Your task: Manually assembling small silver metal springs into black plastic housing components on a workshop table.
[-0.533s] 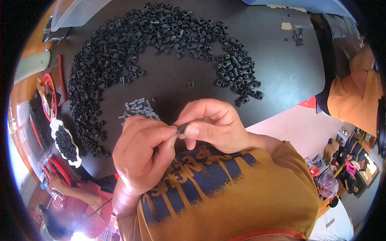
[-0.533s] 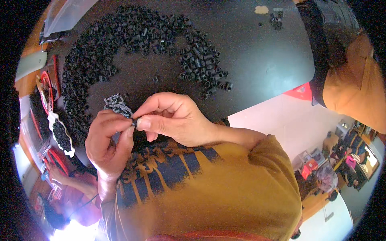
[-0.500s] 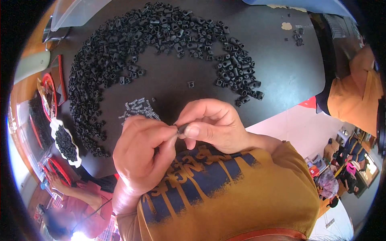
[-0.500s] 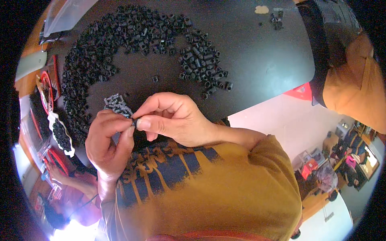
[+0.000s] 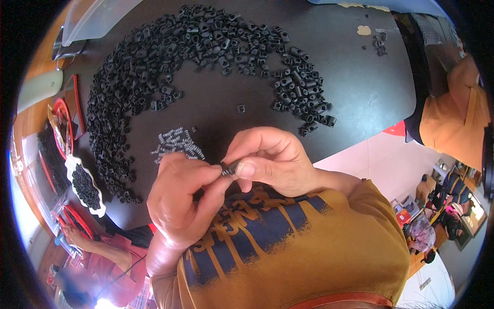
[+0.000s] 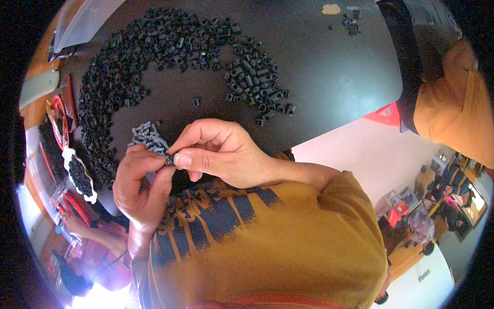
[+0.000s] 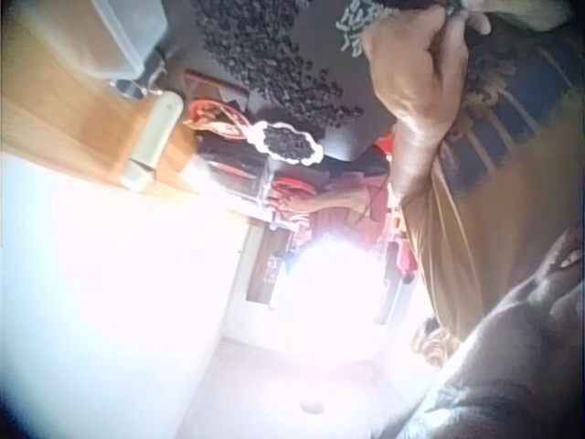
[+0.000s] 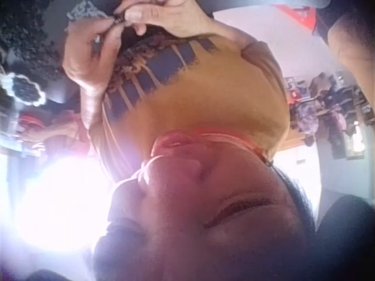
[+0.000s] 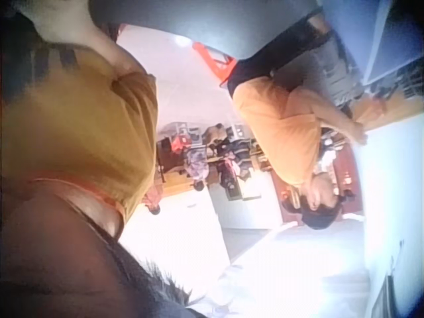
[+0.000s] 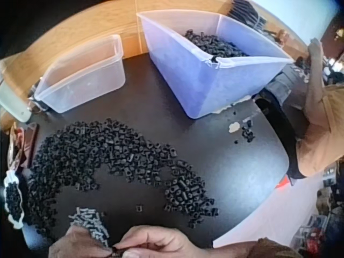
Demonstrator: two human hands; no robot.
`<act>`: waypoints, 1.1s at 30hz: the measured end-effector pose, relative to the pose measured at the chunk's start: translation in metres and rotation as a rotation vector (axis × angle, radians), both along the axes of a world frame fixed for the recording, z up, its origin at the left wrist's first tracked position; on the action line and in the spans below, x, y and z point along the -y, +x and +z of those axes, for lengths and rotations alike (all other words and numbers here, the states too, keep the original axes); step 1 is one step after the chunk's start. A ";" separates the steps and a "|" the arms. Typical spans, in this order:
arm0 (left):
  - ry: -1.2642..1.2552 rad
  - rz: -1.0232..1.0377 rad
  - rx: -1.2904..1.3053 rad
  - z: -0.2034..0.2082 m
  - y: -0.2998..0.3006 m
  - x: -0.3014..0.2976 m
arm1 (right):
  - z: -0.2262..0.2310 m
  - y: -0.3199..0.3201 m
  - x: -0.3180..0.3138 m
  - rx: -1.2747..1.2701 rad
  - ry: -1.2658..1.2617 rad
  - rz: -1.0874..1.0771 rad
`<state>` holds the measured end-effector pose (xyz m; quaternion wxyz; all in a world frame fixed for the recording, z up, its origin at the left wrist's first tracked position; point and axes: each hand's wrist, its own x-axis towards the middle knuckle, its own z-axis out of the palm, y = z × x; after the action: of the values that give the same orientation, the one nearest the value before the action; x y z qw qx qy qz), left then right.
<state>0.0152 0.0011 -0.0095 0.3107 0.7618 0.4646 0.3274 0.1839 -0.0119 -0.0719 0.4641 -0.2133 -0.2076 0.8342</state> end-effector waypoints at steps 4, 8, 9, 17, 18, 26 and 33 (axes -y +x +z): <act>0.192 -0.081 -0.127 -0.004 0.001 0.003 | 0.000 0.001 -0.001 -0.018 -0.001 -0.001; 0.277 -0.082 -0.196 -0.003 0.002 0.003 | -0.004 0.004 0.001 -0.042 0.051 0.033; 0.277 -0.084 -0.195 -0.003 0.001 0.003 | -0.003 0.004 0.001 -0.049 0.044 0.042; 0.185 -0.074 -0.153 0.001 0.007 0.002 | 0.000 0.006 -0.001 -0.093 -0.004 0.059; 0.183 -0.074 -0.151 0.001 0.007 0.001 | -0.003 0.007 -0.002 -0.112 0.005 0.075; 0.197 -0.103 -0.076 0.002 0.006 -0.004 | -0.002 0.010 -0.002 -0.052 0.140 0.215; -0.035 -0.245 -0.034 0.009 -0.002 -0.022 | -0.003 0.013 -0.007 0.307 0.620 0.221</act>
<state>0.0128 0.0228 -0.0005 0.3538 0.8128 0.3788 0.2658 0.1967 -0.0046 -0.0752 0.3772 -0.1616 -0.5398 0.7351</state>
